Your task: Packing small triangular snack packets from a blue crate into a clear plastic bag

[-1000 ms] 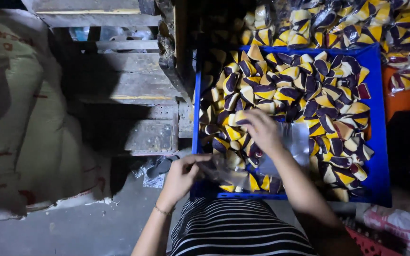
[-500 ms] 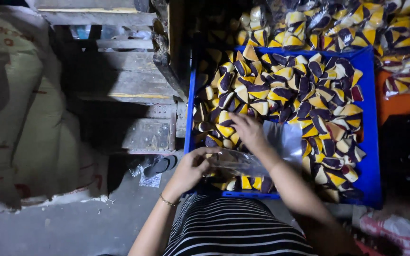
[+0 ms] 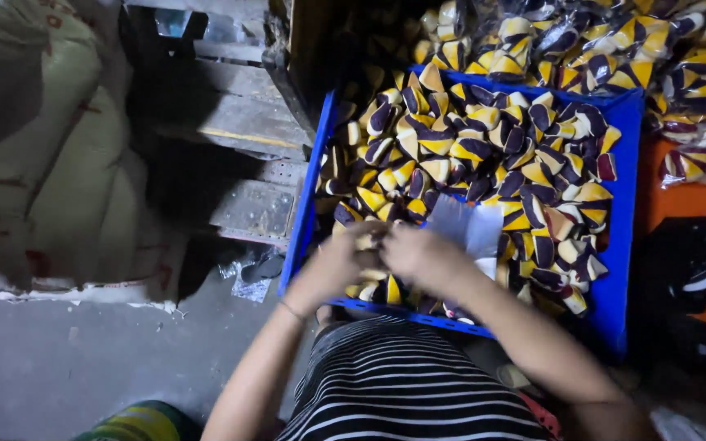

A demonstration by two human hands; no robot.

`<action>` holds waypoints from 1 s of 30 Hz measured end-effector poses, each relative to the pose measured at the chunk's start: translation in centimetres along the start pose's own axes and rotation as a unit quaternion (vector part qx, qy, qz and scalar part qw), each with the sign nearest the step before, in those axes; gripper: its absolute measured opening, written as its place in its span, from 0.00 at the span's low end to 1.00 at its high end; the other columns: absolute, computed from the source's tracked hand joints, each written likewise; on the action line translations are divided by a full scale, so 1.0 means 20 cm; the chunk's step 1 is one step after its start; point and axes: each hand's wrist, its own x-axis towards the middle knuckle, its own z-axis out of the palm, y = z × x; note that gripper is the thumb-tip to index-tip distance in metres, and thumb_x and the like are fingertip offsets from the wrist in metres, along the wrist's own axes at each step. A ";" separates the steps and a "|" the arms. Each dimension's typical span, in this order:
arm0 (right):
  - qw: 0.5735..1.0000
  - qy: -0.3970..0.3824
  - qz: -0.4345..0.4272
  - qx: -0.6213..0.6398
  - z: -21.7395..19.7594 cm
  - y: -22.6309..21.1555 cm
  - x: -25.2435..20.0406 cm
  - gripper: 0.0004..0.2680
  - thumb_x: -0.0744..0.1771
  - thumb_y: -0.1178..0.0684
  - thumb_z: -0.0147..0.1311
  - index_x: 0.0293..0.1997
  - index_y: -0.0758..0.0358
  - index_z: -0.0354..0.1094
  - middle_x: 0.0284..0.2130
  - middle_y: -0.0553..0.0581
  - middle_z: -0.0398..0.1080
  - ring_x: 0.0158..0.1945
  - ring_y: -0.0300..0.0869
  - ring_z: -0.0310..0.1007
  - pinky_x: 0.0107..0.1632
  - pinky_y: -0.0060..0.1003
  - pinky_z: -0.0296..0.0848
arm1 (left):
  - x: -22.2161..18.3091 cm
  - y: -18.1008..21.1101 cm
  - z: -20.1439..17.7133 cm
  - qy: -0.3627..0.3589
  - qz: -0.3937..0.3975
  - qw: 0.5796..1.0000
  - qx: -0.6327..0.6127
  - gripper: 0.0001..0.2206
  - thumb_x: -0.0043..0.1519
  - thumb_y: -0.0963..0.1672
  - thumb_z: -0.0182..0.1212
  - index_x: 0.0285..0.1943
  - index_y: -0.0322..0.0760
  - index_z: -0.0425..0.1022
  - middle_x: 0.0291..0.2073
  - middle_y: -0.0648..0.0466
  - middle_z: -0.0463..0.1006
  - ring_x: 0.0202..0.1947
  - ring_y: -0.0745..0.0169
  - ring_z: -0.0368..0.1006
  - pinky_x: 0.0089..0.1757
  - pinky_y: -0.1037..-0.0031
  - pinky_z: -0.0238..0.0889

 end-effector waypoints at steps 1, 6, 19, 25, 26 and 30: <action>0.997 -0.062 -0.019 -0.040 0.07 -0.02 -0.14 0.10 0.63 0.59 0.62 0.48 0.58 0.76 0.37 0.46 0.77 0.46 0.42 0.77 0.58 0.34 0.71 | -0.03 0.18 0.04 0.011 0.082 0.994 0.077 0.18 0.59 0.39 0.54 0.58 0.37 0.76 0.42 0.38 0.81 0.44 0.23 0.77 0.40 0.44 0.73; 0.985 0.030 0.138 0.103 -0.09 -0.31 -0.26 0.08 0.65 0.61 0.54 0.46 0.64 0.78 0.36 0.56 0.76 0.44 0.49 0.78 0.59 0.39 0.72 | -0.20 0.19 0.39 0.090 0.312 0.915 0.239 0.16 0.66 0.40 0.48 0.61 0.30 0.73 0.57 0.36 0.72 0.49 0.08 0.66 0.42 0.28 0.66; 0.954 -0.075 -0.125 0.262 -0.24 -0.40 -0.17 0.08 0.68 0.51 0.58 0.35 0.63 0.78 0.33 0.57 0.80 0.40 0.55 0.82 0.41 0.47 0.81 | -0.32 -0.24 0.39 -0.019 -0.147 0.832 -0.535 0.20 0.53 0.45 0.75 0.51 0.25 0.80 0.39 0.48 0.80 0.38 0.56 0.77 0.41 0.66 0.74; 0.946 -0.187 -0.173 0.201 -0.42 -0.77 0.49 0.08 0.67 0.47 0.59 0.48 0.51 0.76 0.43 0.57 0.69 0.47 0.58 0.74 0.50 0.51 0.73 | -0.30 -0.32 0.17 0.194 -0.112 0.777 -0.588 0.08 0.53 0.41 0.73 0.36 0.29 0.80 0.24 0.50 0.78 0.24 0.63 0.75 0.29 0.70 0.73; 0.947 -0.185 -0.170 0.199 -0.42 -0.73 0.58 0.08 0.67 0.47 0.59 0.48 0.51 0.76 0.43 0.57 0.69 0.47 0.58 0.74 0.50 0.51 0.73 | -0.30 -0.40 0.14 0.190 -0.111 0.779 -0.587 0.08 0.53 0.41 0.73 0.36 0.29 0.80 0.24 0.50 0.78 0.24 0.63 0.75 0.29 0.70 0.73; 0.992 -0.094 -0.035 0.080 -0.23 -0.20 0.86 0.07 0.65 0.55 0.58 0.47 0.53 0.76 0.41 0.54 0.75 0.47 0.49 0.74 0.51 0.43 0.71 | -0.31 -0.63 -0.04 0.288 -0.065 0.756 -0.584 0.10 0.54 0.42 0.73 0.34 0.30 0.77 0.22 0.50 0.78 0.23 0.63 0.78 0.29 0.73 0.72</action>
